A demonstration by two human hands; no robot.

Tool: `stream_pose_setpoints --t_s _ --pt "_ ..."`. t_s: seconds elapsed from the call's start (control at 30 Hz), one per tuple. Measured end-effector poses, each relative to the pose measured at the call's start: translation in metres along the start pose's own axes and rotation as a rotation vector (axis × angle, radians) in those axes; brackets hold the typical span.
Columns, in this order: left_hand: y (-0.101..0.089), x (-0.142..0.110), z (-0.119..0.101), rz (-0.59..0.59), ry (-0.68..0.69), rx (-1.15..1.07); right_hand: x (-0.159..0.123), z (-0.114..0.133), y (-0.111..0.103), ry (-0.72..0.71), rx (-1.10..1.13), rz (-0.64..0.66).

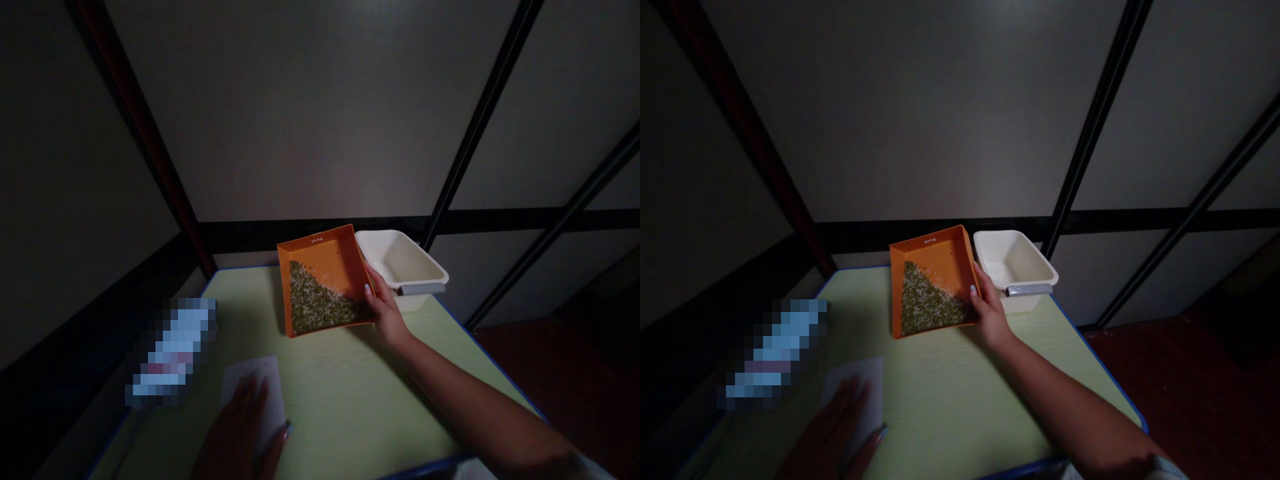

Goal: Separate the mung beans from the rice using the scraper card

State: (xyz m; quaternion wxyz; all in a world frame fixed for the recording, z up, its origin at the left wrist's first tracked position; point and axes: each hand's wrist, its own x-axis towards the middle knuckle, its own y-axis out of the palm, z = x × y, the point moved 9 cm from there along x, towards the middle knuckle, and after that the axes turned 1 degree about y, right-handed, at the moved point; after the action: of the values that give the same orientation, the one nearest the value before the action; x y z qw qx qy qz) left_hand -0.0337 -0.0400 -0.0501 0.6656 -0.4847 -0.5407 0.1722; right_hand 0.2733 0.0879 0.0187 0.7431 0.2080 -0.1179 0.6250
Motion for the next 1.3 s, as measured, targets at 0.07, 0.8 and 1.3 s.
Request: stream_pose_setpoints --t_s 0.07,0.8,1.3 --pt "-0.0001 0.0000 0.0005 -0.005 0.000 -0.001 0.0001 0.0002 0.0000 -0.005 -0.006 0.000" --pt "-0.0001 -0.0001 0.0002 -0.023 0.030 -0.018 -0.0006 0.0001 -0.0018 -0.001 -0.024 0.003" --pt "0.0021 0.0009 0.0023 0.000 0.012 -0.019 -0.0006 0.0014 -0.0024 -0.018 -0.065 0.001"
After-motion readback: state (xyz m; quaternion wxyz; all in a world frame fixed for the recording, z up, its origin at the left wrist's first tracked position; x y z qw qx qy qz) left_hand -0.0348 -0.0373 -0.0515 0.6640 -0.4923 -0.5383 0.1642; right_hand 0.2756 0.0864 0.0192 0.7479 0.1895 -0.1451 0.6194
